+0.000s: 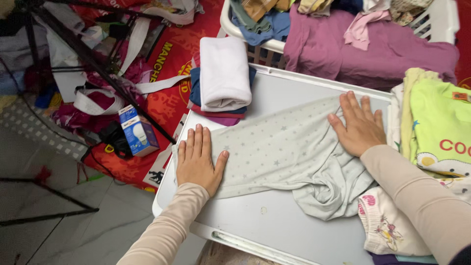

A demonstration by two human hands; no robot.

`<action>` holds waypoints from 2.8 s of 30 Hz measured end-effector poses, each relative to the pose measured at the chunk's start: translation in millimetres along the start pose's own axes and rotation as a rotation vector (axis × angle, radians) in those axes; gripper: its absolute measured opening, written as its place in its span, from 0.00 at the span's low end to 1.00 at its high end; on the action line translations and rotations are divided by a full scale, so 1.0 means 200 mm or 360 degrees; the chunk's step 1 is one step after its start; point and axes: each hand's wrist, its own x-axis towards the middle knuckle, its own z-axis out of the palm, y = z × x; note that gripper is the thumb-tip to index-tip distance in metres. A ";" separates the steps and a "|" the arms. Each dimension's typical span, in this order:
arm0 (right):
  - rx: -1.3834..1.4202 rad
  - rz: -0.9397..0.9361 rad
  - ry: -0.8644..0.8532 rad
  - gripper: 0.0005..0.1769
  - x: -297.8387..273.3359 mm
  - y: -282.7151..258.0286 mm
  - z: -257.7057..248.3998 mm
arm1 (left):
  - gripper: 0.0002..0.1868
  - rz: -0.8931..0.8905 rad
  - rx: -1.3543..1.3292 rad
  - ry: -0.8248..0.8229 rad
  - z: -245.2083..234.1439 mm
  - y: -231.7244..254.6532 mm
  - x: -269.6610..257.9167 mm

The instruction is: The person folds several pieces of children's clothing on a white folding board. They handle patterned pants, light-colored pants, green pants, and lime-green pants, smoothing and folding each item before stacking them on the board.

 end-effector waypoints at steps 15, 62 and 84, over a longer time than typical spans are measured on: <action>-0.0045 0.0393 -0.0083 0.27 -0.24 0.11 -0.21 | 0.20 0.1353 -0.0996 -0.0193 0.31 1.09 0.57; 0.2827 0.1215 -0.0213 0.17 -1.29 -0.60 -0.43 | 0.47 0.1292 0.0101 -0.0609 0.33 1.23 0.56; 0.2961 0.1533 0.0724 0.32 -1.60 -0.96 -0.26 | 0.30 0.1246 -0.0301 -0.0490 0.19 1.26 0.49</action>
